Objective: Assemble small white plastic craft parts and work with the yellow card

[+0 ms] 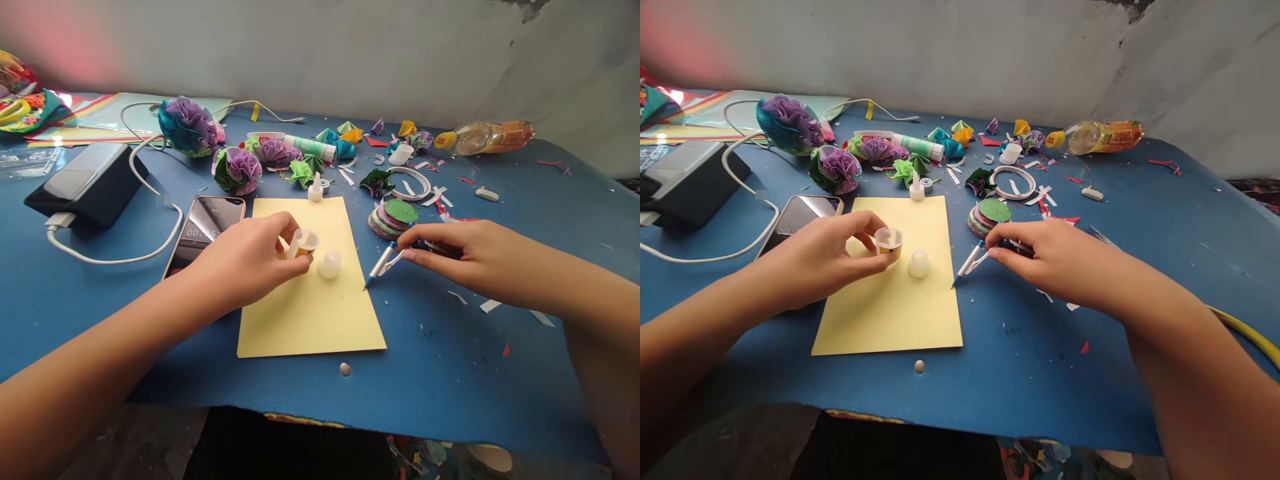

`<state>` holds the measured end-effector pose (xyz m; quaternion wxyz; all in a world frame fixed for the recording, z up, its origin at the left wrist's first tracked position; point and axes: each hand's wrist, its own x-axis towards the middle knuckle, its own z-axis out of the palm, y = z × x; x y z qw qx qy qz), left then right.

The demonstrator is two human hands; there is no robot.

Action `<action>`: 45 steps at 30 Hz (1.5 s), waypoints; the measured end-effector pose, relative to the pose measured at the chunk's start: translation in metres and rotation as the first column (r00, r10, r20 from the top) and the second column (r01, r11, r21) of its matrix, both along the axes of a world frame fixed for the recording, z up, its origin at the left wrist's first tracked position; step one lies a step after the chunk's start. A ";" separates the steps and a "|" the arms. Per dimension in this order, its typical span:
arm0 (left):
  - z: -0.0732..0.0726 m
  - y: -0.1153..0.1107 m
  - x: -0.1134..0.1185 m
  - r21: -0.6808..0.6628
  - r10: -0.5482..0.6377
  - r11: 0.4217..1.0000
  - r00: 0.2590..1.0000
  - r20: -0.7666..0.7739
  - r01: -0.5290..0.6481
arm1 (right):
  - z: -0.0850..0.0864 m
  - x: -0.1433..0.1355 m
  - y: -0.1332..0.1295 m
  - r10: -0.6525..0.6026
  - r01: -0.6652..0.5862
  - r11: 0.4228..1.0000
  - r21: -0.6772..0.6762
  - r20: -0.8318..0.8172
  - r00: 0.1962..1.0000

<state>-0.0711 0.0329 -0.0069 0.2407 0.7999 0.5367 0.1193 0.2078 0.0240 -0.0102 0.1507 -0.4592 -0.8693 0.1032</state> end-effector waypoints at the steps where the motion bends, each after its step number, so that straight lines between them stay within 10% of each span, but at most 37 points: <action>1: 0.000 0.000 0.000 0.000 -0.007 1.000 1.000 -0.002 0.007 | 0.000 0.000 0.000 -0.010 0.010 1.000 0.009 -0.003 1.000; 24: -0.007 0.001 -0.005 0.042 -0.059 0.997 0.996 -0.073 0.062 | -0.007 0.001 0.001 -0.104 0.102 0.993 0.053 0.042 0.994; 33: 0.004 -0.011 0.003 0.350 -0.203 0.930 0.953 0.224 0.116 | 0.008 -0.022 -0.019 -0.225 0.242 0.966 0.087 -0.166 0.960; 45: 0.009 -0.016 0.006 0.254 -0.229 0.959 0.879 0.419 0.128 | 0.013 -0.039 -0.036 -0.196 0.256 0.955 0.148 -0.331 0.923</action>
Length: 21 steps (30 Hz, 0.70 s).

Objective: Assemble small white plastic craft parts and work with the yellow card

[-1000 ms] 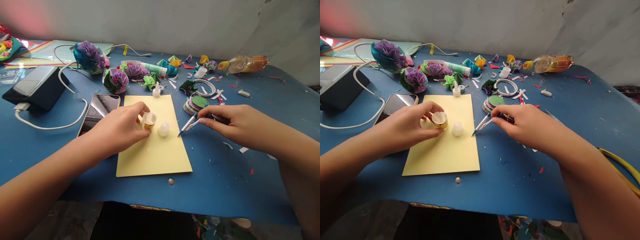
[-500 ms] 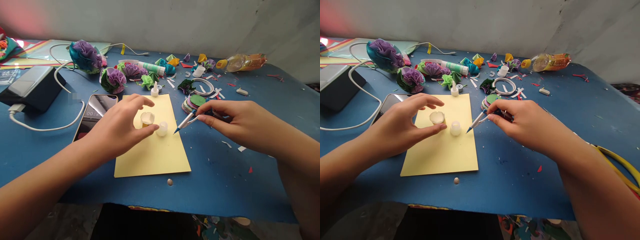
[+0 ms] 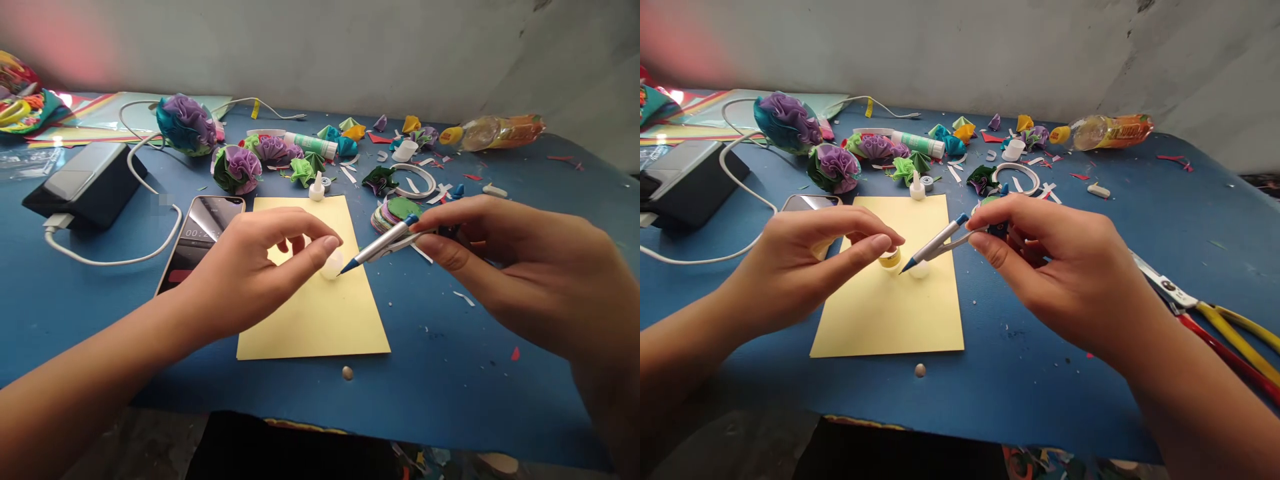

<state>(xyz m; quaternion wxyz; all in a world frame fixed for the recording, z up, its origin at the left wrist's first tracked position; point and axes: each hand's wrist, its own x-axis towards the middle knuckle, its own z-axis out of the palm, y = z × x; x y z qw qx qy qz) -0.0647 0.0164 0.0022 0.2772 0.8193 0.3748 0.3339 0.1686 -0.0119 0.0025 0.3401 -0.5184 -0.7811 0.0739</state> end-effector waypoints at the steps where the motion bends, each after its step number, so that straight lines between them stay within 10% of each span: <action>1: 0.000 0.000 0.000 -0.022 -0.005 1.000 1.000 0.013 0.006 | -0.001 0.000 0.000 0.021 -0.021 1.000 0.007 0.010 1.000; 14: 0.001 -0.009 0.004 -0.561 -0.134 0.796 0.971 0.200 0.225 | -0.019 -0.013 -0.004 0.137 -0.186 0.956 0.225 0.216 0.967; 21: 0.003 -0.015 0.004 -0.607 -0.100 0.759 0.963 0.252 0.237 | -0.022 -0.017 -0.005 0.166 -0.214 0.933 0.288 0.184 0.969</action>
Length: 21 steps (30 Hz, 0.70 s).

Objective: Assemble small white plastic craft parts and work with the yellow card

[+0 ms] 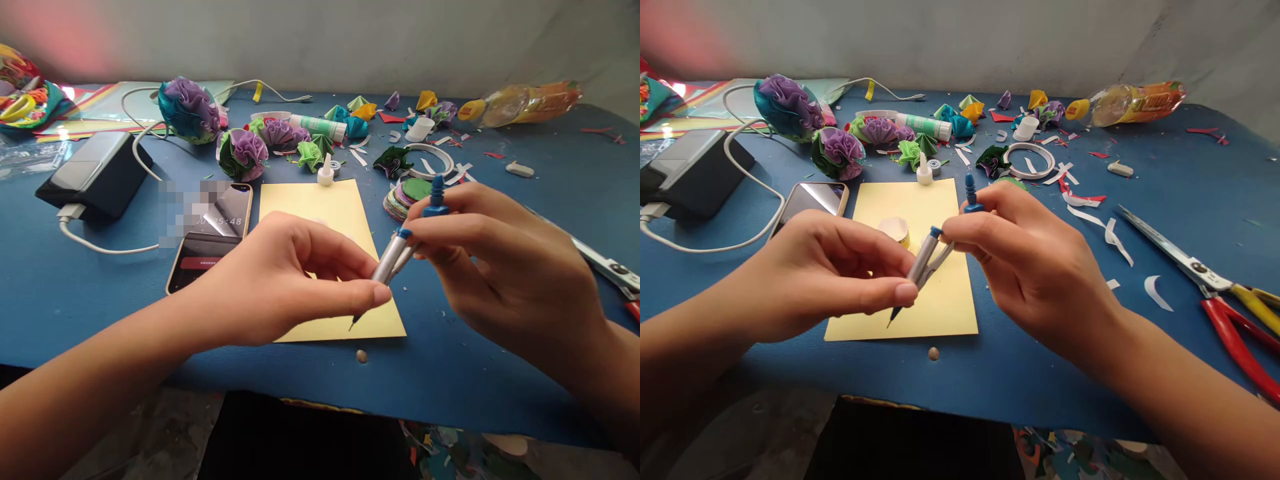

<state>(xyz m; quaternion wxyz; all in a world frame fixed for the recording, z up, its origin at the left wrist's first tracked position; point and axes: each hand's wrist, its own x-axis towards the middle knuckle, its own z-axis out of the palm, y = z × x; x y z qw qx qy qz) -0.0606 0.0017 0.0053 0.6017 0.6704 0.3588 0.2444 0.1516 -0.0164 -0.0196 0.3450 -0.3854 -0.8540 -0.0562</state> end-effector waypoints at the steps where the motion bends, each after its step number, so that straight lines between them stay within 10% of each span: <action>1: 0.001 0.000 0.000 0.013 0.010 1.000 1.000 0.010 -0.010 | -0.001 -0.001 0.000 0.001 -0.002 1.000 -0.013 -0.021 1.000; 21: 0.001 0.005 -0.002 0.089 0.008 0.996 0.998 -0.055 -0.003 | -0.002 -0.005 -0.004 -0.060 0.048 0.992 -0.119 -0.100 0.993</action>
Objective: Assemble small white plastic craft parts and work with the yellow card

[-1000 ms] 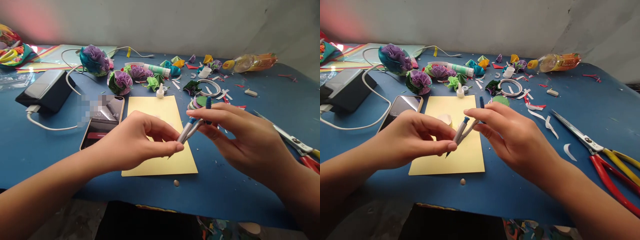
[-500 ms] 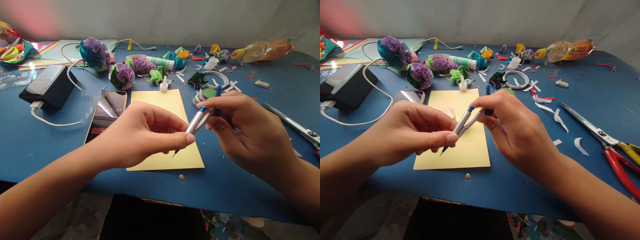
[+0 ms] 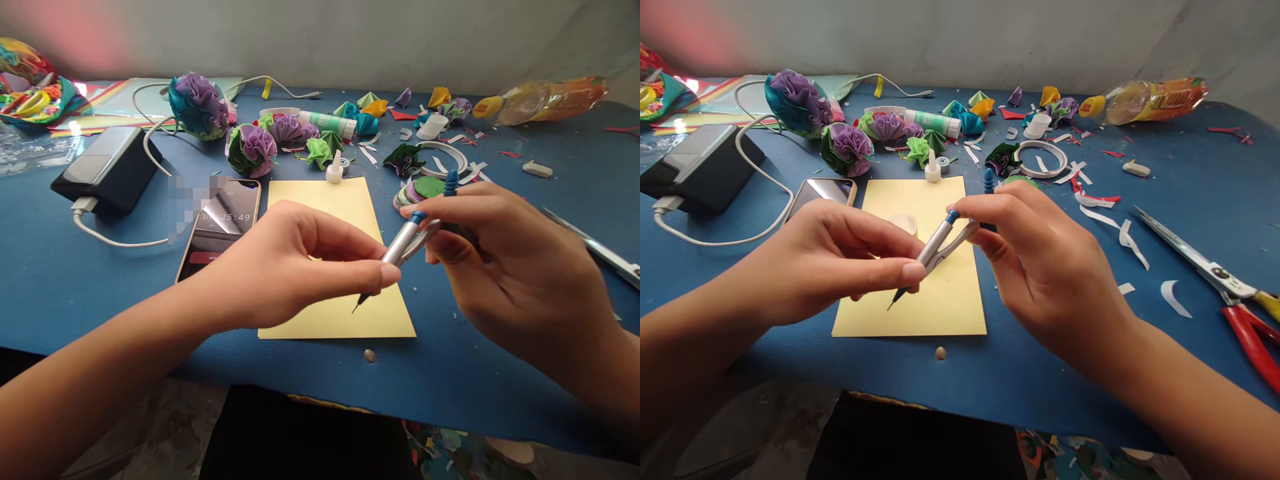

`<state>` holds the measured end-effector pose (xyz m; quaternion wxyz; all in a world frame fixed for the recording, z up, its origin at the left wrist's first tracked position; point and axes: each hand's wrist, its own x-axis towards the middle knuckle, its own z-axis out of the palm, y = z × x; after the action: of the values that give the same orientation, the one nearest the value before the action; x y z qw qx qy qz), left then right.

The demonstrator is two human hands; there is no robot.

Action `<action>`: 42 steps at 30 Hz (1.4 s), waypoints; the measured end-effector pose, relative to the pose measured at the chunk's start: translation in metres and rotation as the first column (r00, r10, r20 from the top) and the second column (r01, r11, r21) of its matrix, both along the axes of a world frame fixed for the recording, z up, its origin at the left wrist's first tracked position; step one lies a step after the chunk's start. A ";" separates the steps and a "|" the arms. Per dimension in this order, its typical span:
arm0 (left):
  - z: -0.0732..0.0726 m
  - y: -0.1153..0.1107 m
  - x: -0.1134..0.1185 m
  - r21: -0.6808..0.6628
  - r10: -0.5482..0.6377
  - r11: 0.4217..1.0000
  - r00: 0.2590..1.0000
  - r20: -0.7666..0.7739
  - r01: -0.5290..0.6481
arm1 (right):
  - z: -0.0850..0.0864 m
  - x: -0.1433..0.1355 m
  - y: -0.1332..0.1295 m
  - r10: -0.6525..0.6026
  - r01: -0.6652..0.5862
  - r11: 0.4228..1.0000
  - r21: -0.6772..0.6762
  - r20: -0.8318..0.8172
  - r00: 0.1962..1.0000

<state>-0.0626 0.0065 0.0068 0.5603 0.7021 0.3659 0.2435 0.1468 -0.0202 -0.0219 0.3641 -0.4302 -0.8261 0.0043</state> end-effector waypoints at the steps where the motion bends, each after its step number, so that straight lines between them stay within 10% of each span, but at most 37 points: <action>1: 0.000 0.000 0.000 0.013 0.001 1.000 1.000 -0.003 -0.001 | 0.000 0.000 0.000 0.011 -0.011 1.000 -0.011 -0.009 1.000; 22: -0.007 0.000 0.004 0.199 -0.002 0.980 0.996 -0.087 0.020 | 0.010 0.004 0.001 0.022 -0.029 0.983 -0.182 -0.040 0.999; 30: -0.013 0.002 0.003 0.613 0.378 0.737 0.925 -0.026 -0.284 | -0.001 0.016 0.015 -0.111 0.136 0.976 -0.168 0.147 0.983; 42: -0.015 0.004 0.002 0.601 0.364 0.758 0.929 -0.064 -0.256 | 0.006 0.018 0.012 -0.191 0.211 0.944 -0.254 0.101 0.976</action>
<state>-0.0607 0.0110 -0.0081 0.2351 0.7875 0.4333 0.3699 0.1644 -0.0085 -0.0156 0.2710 -0.5565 -0.7831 0.0605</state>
